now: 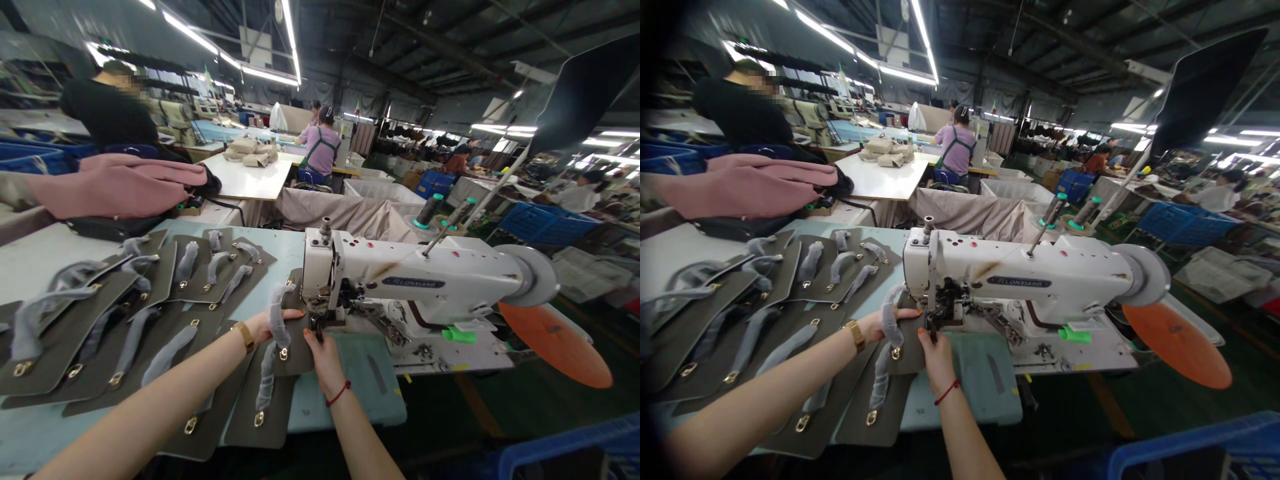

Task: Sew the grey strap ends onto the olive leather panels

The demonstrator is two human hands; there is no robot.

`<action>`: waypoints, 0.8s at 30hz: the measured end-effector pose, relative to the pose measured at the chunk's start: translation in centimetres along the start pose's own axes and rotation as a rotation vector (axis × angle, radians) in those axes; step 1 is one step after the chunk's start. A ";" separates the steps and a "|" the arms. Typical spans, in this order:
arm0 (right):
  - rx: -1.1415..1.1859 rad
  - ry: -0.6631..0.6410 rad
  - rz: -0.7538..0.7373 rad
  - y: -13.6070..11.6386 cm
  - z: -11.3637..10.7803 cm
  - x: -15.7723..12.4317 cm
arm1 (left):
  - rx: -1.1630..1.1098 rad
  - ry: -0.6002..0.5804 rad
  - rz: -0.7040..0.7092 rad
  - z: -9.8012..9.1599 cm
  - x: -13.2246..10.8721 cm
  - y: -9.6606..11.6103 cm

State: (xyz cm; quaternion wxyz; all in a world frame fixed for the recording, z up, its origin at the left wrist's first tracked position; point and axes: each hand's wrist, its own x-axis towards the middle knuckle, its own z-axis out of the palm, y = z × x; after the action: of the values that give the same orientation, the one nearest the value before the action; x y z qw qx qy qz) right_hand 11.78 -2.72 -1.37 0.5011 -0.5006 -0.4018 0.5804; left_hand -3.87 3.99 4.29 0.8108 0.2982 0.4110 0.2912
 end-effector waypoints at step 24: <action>-0.141 0.064 -0.041 -0.1 0.1 0.4 | 0.021 0.011 0.040 -1.2 1.5 -0.6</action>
State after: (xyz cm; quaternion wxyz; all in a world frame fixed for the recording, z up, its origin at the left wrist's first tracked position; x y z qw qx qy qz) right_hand 11.71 -2.29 -1.28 0.4890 -0.5444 -0.4356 0.5241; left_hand -4.00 4.91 2.55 0.7993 0.3132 0.4124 0.3049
